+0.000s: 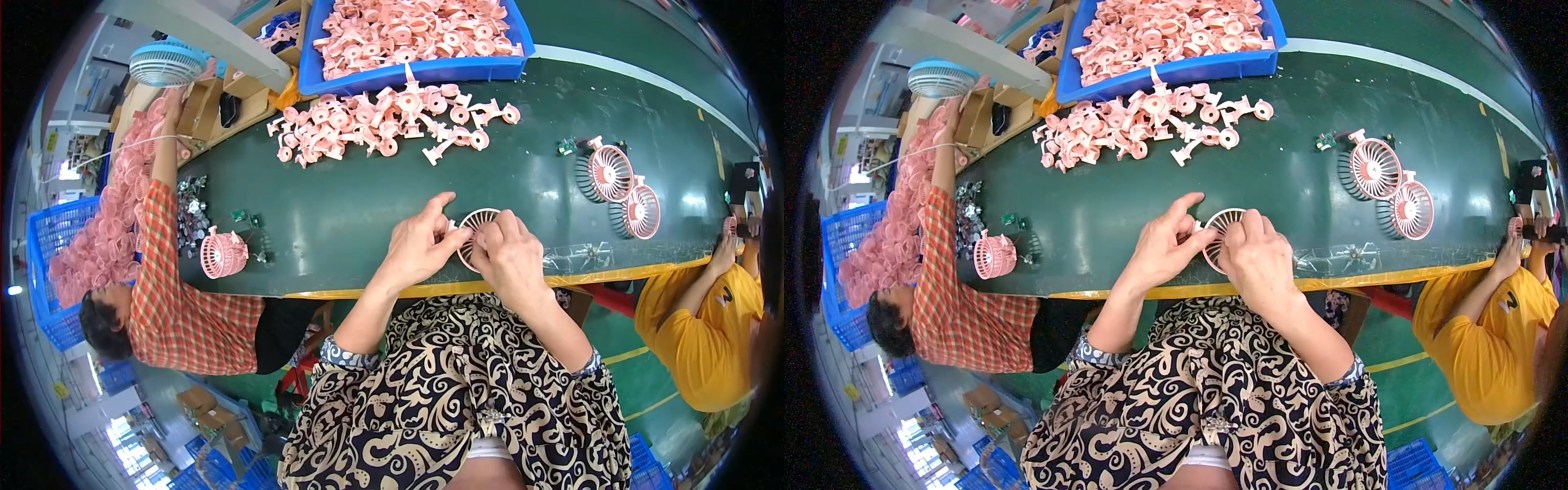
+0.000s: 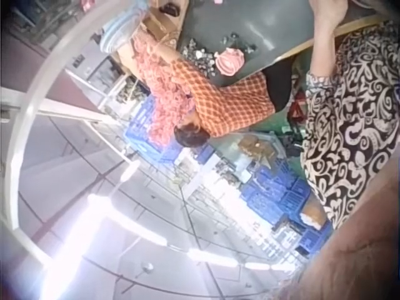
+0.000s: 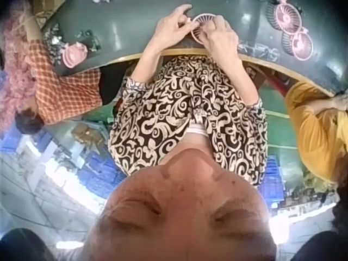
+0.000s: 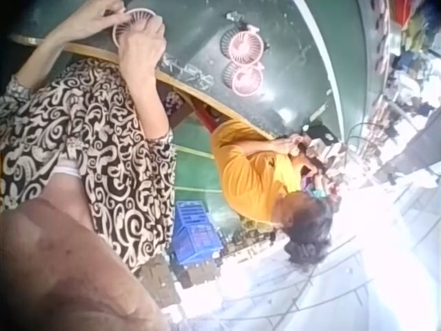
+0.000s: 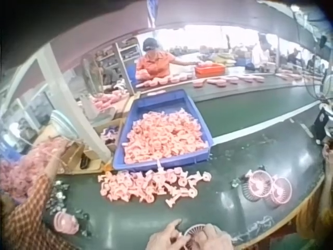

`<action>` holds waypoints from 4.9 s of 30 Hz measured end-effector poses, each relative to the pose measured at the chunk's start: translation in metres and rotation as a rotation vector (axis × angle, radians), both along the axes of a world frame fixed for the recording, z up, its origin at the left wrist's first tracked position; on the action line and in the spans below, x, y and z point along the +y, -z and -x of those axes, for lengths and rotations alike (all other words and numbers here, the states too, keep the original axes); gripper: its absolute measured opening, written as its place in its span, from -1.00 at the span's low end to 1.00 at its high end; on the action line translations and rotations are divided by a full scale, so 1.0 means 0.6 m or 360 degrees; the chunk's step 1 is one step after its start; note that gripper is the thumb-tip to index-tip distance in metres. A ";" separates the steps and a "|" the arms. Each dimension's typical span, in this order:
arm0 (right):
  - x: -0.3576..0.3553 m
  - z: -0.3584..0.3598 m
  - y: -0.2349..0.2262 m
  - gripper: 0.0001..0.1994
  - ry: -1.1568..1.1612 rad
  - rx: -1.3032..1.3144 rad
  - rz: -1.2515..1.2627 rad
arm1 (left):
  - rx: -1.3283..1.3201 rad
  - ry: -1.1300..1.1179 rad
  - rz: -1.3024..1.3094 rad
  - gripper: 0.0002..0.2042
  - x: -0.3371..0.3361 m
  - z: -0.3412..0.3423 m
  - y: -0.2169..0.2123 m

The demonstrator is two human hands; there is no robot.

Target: The person assembles portable fans along a conveyor line by fitting small plastic hinge pieces onto fan grilles by hand and placing the assembled components on the workbench.

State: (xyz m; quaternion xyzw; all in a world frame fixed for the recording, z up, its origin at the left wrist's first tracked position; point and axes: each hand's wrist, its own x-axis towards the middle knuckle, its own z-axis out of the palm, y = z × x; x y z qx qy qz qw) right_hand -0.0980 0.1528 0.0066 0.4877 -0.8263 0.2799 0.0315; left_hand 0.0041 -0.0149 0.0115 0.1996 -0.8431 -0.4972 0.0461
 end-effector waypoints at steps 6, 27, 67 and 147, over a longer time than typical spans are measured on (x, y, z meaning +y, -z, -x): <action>0.003 0.003 0.005 -0.80 0.0000 -0.0030 0.0043 | -0.0075 0.0018 -0.0065 -0.42 0.001 0.003 -0.008; 0.000 -0.004 -0.003 -0.81 0.0072 0.0001 -0.0245 | -0.0148 -0.0107 -0.0024 -0.51 0.002 0.015 -0.009; -0.031 0.206 -0.020 -0.74 0.0461 -0.0225 0.0174 | 0.0124 -0.1113 -0.0323 -0.51 -0.208 -0.281 -0.026; 0.043 0.064 -0.031 -0.77 -0.0022 -0.0373 0.0321 | 0.0283 -0.0316 0.0473 -0.91 0.038 -0.017 0.016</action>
